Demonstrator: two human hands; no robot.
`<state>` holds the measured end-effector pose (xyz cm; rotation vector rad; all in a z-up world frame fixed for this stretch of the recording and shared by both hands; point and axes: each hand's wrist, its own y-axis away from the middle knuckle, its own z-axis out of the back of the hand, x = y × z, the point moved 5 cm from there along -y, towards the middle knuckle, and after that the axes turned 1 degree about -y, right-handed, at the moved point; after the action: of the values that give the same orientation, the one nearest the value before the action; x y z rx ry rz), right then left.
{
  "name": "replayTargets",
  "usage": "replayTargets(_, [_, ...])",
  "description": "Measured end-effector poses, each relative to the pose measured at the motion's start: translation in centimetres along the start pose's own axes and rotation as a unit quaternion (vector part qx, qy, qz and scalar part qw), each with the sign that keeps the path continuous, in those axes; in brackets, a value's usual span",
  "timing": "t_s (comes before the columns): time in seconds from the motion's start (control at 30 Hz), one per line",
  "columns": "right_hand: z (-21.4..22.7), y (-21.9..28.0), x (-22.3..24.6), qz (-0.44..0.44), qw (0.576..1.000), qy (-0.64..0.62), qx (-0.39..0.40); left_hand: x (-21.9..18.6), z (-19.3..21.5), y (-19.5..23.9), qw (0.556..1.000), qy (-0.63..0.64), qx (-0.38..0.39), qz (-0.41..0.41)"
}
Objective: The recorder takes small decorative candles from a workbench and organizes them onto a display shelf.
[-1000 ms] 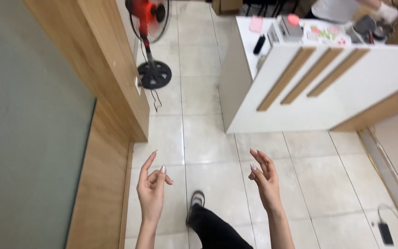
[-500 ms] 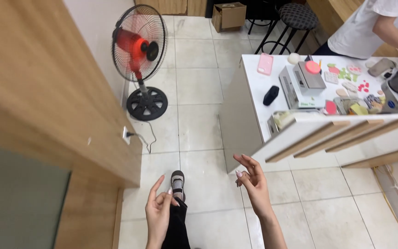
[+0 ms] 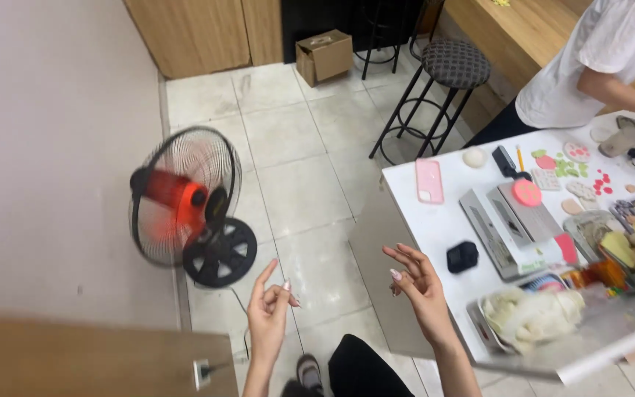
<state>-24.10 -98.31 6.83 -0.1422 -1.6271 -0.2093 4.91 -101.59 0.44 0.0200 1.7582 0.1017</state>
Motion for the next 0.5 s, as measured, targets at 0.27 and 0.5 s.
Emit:
replayTargets(0.27, [-0.2,-20.1,-1.9,0.014,0.999,-0.004,-0.036,-1.2,-5.9,-19.2,0.999,0.001,0.036,0.027])
replayTargets(0.5, [-1.2,-41.4,0.4,0.011,0.999,-0.034,-0.035,-5.7,-10.6,-39.4,0.999,-0.004,0.047,0.003])
